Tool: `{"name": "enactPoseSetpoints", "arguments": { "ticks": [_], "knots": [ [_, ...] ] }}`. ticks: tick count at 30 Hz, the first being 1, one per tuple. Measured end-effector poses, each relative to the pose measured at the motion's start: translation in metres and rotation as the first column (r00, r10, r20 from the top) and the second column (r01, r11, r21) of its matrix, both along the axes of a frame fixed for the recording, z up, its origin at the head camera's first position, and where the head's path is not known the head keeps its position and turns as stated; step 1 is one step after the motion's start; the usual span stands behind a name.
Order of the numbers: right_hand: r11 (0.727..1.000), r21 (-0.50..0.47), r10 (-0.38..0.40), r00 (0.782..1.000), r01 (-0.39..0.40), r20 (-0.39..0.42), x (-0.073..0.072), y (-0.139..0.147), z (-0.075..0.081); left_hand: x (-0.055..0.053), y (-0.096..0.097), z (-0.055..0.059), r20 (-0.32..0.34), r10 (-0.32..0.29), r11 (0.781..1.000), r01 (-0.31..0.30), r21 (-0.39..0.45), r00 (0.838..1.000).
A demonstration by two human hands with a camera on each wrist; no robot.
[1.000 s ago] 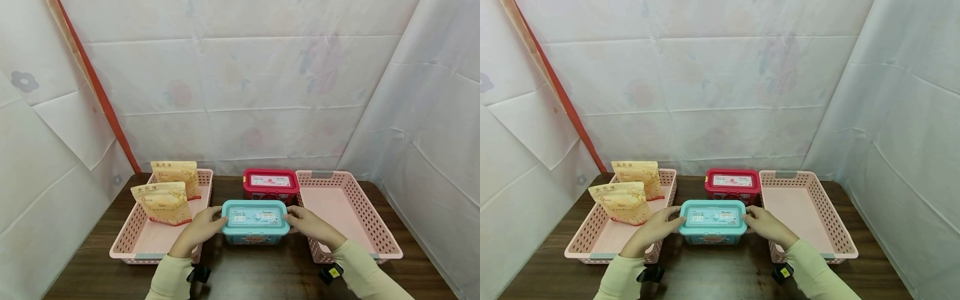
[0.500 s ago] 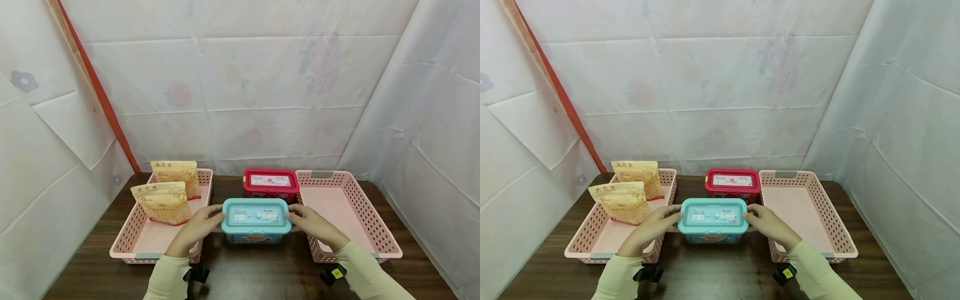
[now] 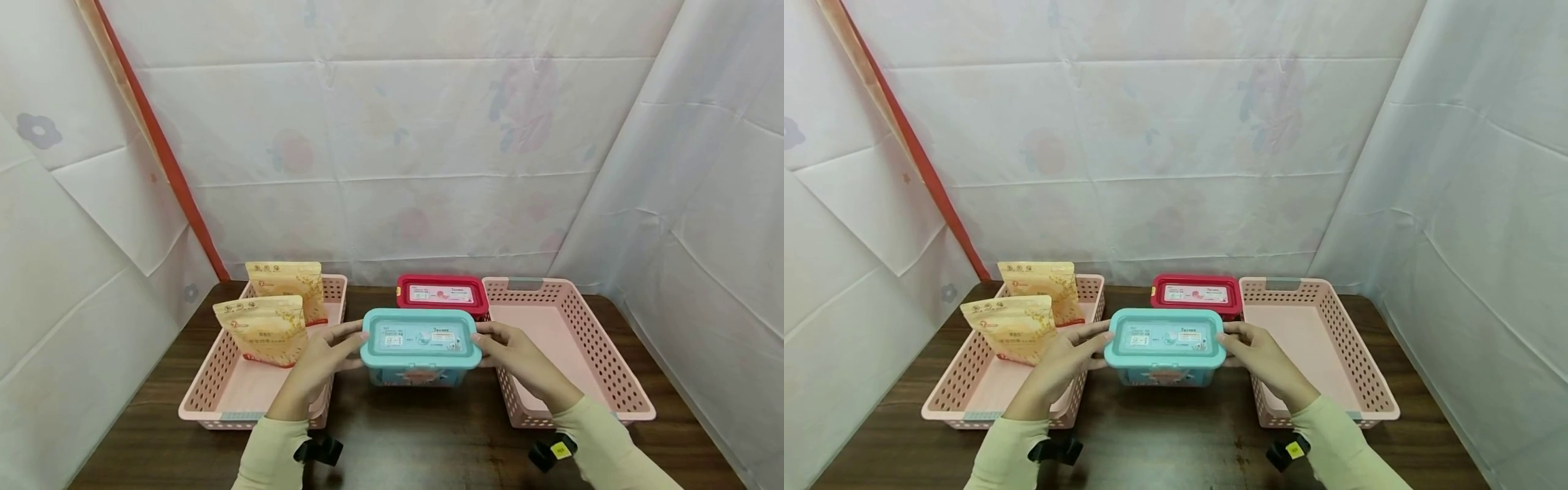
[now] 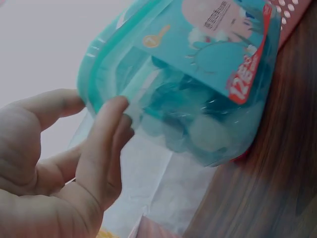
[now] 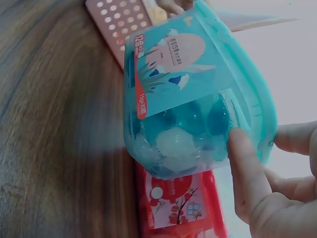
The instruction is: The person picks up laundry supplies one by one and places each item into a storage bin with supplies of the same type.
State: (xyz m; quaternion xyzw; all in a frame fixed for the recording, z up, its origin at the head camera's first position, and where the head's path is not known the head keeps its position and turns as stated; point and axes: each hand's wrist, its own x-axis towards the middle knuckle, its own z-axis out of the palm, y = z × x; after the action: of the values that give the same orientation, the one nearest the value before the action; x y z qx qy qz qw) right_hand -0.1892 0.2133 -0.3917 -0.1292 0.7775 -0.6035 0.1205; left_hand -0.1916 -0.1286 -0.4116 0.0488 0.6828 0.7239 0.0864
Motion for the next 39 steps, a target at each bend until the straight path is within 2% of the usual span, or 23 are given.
{"name": "enactPoseSetpoints", "arguments": {
  "ticks": [4, 7, 13, 18, 24, 33, 39],
  "knots": [
    [0.999, -0.037, -0.028, 1.0, 0.029, 0.013, 0.002, -0.002, 0.005, 0.001, 0.003, 0.002, 0.026, 0.072, 0.994, -0.074, 0.083, 0.997],
    [0.998, -0.048, -0.043, 0.999, 0.043, 0.015, 0.004, -0.002, 0.008, 0.002, 0.005, 0.004, 0.038, 0.117, 0.986, -0.121, 0.112, 0.992],
    [0.993, -0.095, -0.072, 0.997, 0.073, 0.014, 0.007, 0.001, 0.013, 0.004, 0.008, 0.007, 0.055, 0.146, 0.979, -0.152, 0.136, 0.988],
    [0.987, -0.127, -0.097, 0.995, 0.096, -0.003, 0.009, 0.004, 0.019, 0.005, 0.011, 0.012, 0.043, 0.129, 0.979, -0.135, 0.154, 0.991],
    [0.988, -0.133, -0.083, 0.996, 0.079, -0.024, 0.013, 0.008, 0.025, 0.006, 0.014, 0.017, 0.028, 0.096, 0.982, -0.099, 0.16, 0.995],
    [0.986, -0.152, -0.079, 0.996, 0.073, -0.035, 0.014, 0.011, 0.027, 0.008, 0.016, 0.016, -0.005, 0.071, 0.976, -0.068, 0.207, 0.997],
    [0.985, -0.145, -0.103, 0.994, 0.096, -0.043, 0.013, 0.016, 0.026, 0.008, 0.023, 0.017, -0.038, 0.068, 0.971, -0.058, 0.231, 0.997]
  ]
}}
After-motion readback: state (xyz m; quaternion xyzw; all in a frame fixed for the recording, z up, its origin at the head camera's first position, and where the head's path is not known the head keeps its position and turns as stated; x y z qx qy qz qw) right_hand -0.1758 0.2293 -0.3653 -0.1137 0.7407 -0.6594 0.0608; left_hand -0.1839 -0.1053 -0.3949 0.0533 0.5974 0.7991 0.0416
